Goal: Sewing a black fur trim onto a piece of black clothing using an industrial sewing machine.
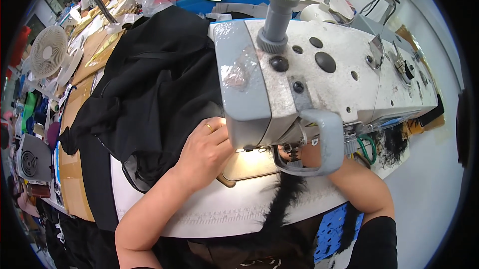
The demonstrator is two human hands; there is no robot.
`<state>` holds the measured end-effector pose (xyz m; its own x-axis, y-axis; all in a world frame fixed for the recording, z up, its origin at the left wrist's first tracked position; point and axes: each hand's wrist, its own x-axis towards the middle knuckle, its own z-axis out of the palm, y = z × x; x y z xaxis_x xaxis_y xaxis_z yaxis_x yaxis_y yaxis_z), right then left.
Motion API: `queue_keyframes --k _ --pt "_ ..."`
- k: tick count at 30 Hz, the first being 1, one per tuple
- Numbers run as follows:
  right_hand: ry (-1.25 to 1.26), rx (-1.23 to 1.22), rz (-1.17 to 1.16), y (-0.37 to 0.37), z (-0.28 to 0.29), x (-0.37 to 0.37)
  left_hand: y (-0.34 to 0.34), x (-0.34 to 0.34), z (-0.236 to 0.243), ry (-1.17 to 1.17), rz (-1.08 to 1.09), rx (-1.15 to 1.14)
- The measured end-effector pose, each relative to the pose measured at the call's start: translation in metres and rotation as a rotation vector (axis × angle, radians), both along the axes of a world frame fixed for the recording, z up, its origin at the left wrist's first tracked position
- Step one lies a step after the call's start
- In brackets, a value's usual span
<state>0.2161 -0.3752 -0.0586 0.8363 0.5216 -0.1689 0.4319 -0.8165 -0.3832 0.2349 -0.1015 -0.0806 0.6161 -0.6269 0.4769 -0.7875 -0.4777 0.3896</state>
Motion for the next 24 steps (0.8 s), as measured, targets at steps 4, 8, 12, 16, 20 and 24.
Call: queue_keyframes --k 4,8,12,16,20,24 --pt "-0.043 0.136 0.031 -0.014 -0.043 0.006 0.0 0.002 -0.003 -0.077 -0.003 0.03" --pt "-0.214 0.237 0.092 -0.017 -0.086 0.013 0.003 0.002 -0.004 -0.095 -0.02 0.097" --pt "-0.364 0.175 0.109 -0.007 -0.071 0.008 0.005 -0.001 -0.004 -0.153 -0.023 0.113" --pt "-0.537 0.214 0.112 -0.002 -0.055 0.003 0.003 -0.002 -0.007 -0.095 -0.004 0.071" --pt "-0.569 0.173 0.099 -0.008 -0.054 0.004 -0.001 0.001 -0.005 -0.056 -0.012 0.012" --pt "0.01 -0.002 -0.138 0.001 -0.04 0.001 0.001 -0.004 -0.009 -0.045 0.051 0.025"
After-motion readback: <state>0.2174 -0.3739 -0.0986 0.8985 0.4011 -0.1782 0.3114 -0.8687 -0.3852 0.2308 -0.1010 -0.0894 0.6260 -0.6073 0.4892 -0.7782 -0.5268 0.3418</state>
